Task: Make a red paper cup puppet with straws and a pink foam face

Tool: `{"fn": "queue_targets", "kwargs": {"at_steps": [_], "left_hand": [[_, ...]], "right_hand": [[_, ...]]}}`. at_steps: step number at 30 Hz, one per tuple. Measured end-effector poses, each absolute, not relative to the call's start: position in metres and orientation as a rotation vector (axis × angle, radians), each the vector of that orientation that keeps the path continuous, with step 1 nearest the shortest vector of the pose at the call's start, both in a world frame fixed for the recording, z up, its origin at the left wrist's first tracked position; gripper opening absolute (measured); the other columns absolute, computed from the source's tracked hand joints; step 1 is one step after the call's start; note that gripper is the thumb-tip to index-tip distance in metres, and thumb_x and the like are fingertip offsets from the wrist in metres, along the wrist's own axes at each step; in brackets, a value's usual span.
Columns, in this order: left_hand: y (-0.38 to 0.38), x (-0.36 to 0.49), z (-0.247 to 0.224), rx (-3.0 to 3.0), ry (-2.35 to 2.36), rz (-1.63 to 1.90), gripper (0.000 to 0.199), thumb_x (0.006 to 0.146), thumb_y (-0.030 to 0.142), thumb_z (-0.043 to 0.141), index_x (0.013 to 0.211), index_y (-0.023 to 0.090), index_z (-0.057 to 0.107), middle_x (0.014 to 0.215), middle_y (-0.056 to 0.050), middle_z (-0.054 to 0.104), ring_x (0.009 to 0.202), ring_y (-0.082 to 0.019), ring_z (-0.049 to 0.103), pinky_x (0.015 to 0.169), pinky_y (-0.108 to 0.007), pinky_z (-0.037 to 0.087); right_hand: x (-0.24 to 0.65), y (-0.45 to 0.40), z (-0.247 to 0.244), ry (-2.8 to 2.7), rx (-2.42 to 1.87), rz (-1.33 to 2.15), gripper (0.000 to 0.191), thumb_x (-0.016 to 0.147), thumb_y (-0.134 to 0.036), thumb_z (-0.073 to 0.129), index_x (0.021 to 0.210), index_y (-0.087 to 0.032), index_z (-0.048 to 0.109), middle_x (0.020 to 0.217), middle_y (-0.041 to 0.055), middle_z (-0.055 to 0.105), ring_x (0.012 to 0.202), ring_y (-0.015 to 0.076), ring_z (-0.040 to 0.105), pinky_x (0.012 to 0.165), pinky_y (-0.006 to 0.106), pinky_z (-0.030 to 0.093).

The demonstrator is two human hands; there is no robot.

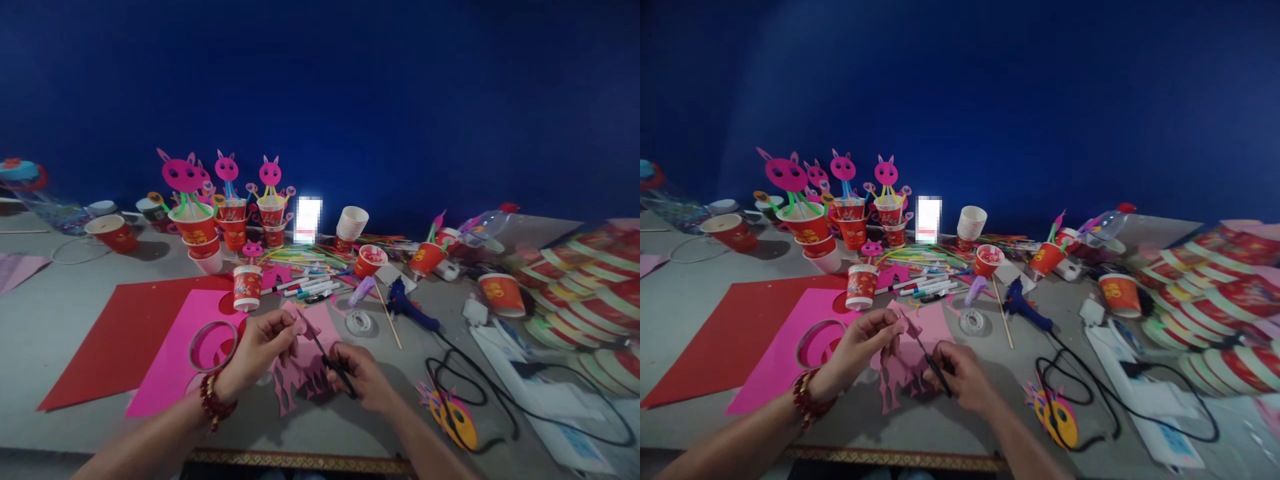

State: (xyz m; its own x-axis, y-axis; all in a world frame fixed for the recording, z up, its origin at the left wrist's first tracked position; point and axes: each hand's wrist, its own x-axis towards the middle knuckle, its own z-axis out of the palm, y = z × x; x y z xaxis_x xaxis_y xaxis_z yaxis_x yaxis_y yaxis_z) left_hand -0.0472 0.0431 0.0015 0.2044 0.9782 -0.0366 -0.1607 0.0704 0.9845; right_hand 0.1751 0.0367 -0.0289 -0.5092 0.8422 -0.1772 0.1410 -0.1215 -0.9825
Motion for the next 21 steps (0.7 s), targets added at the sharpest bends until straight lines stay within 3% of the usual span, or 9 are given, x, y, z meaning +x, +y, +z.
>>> {"fn": "queue_targets", "kwargs": {"at_steps": [7,21], "left_hand": [[0.0440,-0.0526,-0.0049,1.134,0.927,1.129,0.029,0.089,0.041,0.067,0.079,0.015,0.060,0.056,0.003,0.064,0.042,-0.005,0.052,0.043,-0.014,0.044],[0.0458,-0.0520,-0.0047,1.128,0.934,1.178,0.032,0.088,0.044,0.068,0.076,0.015,0.060,0.056,0.002,0.064,0.041,-0.006,0.053,0.042,-0.016,0.043]], "right_hand": [[0.1736,0.0359,-0.0254,-1.586,-1.105,1.682,0.059,0.069,-0.069,0.075,0.065,-0.022,0.039,0.057,-0.0066,0.044,0.049,0.0079,0.036,0.046,0.020,0.030],[0.1766,0.0362,-0.0302,-1.664,-1.110,1.607,0.055,0.073,-0.066,0.073,0.065,-0.022,0.041,0.056,-0.0059,0.046,0.050,0.0089,0.039,0.047,0.020,0.031]]}}
